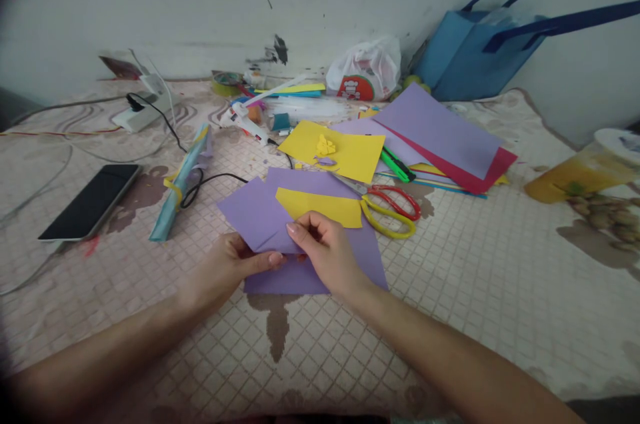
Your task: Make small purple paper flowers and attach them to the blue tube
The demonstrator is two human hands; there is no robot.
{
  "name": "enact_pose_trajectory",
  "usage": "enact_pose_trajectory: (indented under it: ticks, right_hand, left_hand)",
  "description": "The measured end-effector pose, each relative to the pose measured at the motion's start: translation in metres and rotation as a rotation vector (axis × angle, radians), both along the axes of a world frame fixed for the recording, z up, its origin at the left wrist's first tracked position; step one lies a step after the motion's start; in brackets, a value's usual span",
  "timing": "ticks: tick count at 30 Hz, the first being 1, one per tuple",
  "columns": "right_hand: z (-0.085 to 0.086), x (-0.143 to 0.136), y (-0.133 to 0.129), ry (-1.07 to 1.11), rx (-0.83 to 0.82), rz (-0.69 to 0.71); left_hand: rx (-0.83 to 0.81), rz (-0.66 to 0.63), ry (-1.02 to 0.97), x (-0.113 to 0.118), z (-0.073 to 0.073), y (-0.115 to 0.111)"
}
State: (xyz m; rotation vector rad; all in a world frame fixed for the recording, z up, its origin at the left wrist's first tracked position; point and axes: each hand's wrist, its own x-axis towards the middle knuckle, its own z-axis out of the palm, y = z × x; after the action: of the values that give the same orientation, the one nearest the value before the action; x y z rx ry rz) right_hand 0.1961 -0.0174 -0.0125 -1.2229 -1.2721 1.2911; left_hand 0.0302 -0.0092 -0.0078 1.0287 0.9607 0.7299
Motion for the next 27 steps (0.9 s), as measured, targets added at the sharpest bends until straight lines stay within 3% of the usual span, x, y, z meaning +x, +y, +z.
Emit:
enact_pose_trajectory:
  ticks: [9,15,27]
  right_hand:
    - [-0.0016,-0.0048,-0.0012,0.078,-0.034,-0.020]
    - [-0.0022,-0.0052,-0.0021,0.198,-0.083,0.015]
    - [-0.0029,-0.0018,0.0004,0.290,-0.182,-0.080]
  left_hand:
    - [0.085,0.057,0.079,0.0031,-0.0025,-0.0022]
    - [0.018,0.031,0.020,0.0023,-0.0014,-0.0017]
    - [0.007,0.055,-0.014,-0.0018,-0.0037,0.0023]
